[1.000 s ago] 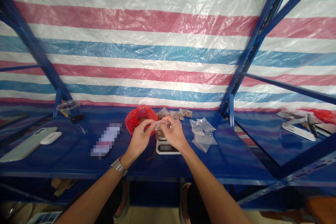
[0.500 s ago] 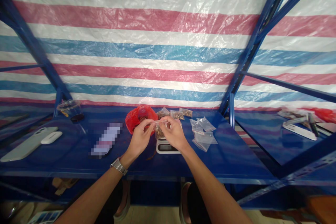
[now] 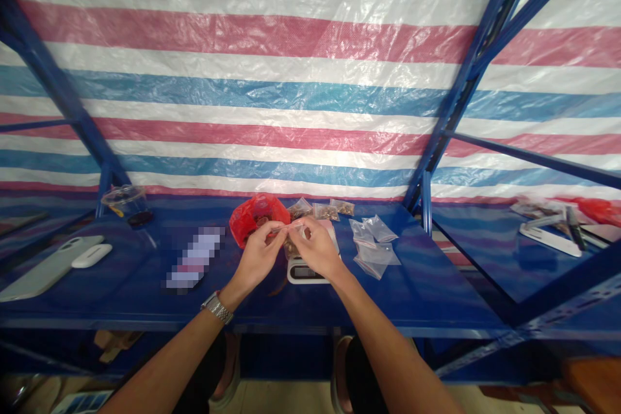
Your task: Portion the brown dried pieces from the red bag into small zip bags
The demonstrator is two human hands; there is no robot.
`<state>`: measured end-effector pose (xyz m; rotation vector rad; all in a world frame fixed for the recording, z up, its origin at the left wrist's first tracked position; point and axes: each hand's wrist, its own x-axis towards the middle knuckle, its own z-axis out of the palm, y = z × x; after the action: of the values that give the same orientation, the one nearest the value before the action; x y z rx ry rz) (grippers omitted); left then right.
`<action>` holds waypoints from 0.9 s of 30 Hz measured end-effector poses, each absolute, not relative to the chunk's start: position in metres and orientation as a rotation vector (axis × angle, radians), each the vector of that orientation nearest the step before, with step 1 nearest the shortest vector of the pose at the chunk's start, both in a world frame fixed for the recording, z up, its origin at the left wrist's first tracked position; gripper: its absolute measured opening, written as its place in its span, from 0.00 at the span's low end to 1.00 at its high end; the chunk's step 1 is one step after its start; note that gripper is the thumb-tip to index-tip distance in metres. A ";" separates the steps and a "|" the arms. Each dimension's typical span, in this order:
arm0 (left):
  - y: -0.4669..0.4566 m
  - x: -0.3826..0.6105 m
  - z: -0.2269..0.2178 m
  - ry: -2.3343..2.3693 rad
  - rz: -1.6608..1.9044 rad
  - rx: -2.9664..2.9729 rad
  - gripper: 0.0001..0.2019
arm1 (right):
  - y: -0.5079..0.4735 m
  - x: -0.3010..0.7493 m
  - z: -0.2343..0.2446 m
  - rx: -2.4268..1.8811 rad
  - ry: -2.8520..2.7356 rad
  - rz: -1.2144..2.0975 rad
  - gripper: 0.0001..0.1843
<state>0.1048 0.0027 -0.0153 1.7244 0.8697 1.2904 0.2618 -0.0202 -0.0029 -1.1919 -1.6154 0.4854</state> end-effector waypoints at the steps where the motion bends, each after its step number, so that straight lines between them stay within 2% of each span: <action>1: 0.003 0.104 -0.015 0.869 1.284 1.731 0.13 | -0.020 0.262 -0.003 -1.194 -1.619 0.494 0.15; 11: 0.012 0.092 -0.007 1.001 1.348 1.669 0.06 | -0.022 0.263 0.002 -1.209 -1.606 0.575 0.16; 20: 0.015 0.089 0.001 0.911 1.339 1.652 0.11 | -0.023 0.274 0.018 -1.126 -1.615 0.474 0.15; 22: 0.015 0.087 -0.001 0.906 1.356 1.647 0.16 | -0.016 0.289 0.024 -1.206 -1.543 0.372 0.15; 27: 0.016 0.079 -0.006 1.010 1.363 1.685 0.24 | 0.017 0.327 0.040 -1.523 -1.259 -0.173 0.18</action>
<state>0.0791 0.0158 -0.0055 1.6852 1.0099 1.3635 0.3274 0.0171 0.0397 -1.5227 -1.2591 -0.1730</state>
